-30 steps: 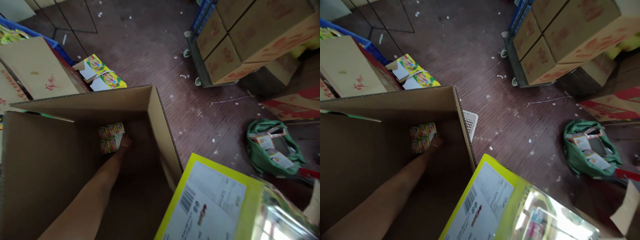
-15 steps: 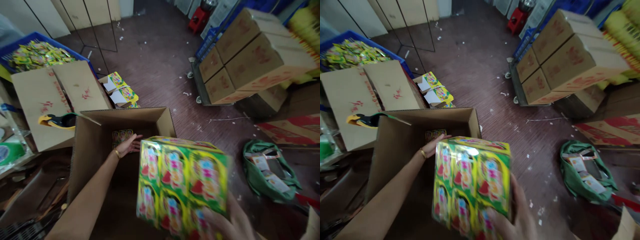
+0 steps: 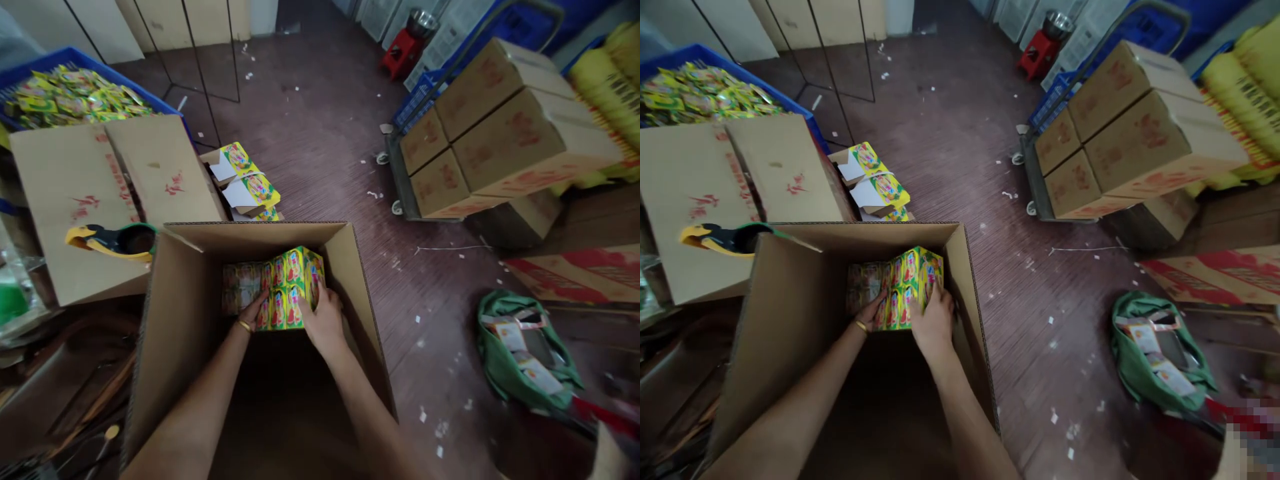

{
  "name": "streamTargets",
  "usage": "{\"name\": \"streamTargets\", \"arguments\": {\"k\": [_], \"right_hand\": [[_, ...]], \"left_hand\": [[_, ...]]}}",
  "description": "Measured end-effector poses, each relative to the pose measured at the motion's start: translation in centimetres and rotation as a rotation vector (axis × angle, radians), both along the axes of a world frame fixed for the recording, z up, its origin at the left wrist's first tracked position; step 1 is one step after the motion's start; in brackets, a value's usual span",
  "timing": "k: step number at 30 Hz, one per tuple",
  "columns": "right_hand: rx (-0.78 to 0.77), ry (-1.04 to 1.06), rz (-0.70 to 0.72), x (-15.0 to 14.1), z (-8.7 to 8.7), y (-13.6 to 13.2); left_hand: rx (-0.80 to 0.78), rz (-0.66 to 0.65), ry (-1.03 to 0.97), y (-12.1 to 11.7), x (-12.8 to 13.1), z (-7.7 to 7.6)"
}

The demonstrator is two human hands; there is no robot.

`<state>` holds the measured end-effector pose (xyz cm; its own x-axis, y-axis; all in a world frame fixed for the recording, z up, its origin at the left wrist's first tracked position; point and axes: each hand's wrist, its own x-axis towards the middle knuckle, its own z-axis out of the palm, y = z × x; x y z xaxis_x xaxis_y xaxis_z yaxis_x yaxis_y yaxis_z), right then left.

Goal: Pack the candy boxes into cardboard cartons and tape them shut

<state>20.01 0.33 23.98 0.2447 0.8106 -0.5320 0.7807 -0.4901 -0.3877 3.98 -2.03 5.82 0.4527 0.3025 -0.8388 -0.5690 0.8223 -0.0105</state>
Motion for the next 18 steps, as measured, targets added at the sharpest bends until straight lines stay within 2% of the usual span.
{"name": "streamTargets", "arguments": {"k": [3, 5, 6, 9, 12, 16, 18], "right_hand": [[0.327, -0.174, 0.242, 0.8, 1.7, -1.3], [0.493, -0.331, 0.282, 2.3, 3.1, -1.9], [0.510, -0.386, 0.275, 3.3, 3.6, -2.1], [0.339, -0.410, 0.212, 6.4, 3.9, -2.0], [0.181, -0.370, 0.185, 8.0, 3.4, -1.6], [0.171, -0.403, 0.197, 7.5, 3.4, -1.5], [0.194, -0.405, 0.201, 7.0, 3.5, -1.6]], "left_hand": [[0.133, 0.080, 0.123, 0.9, 0.7, -3.2], [0.226, 0.103, 0.184, 1.3, 0.9, -5.3], [0.253, 0.101, 0.214, 1.4, 1.0, -6.2], [0.285, 0.057, 0.325, 1.4, 1.3, -8.3], [0.315, 0.007, 0.464, 0.9, 1.6, -9.3], [0.441, -0.207, 0.899, 0.9, 1.8, -9.8], [0.483, -0.291, 1.032, 1.4, 1.8, -10.1]]}}
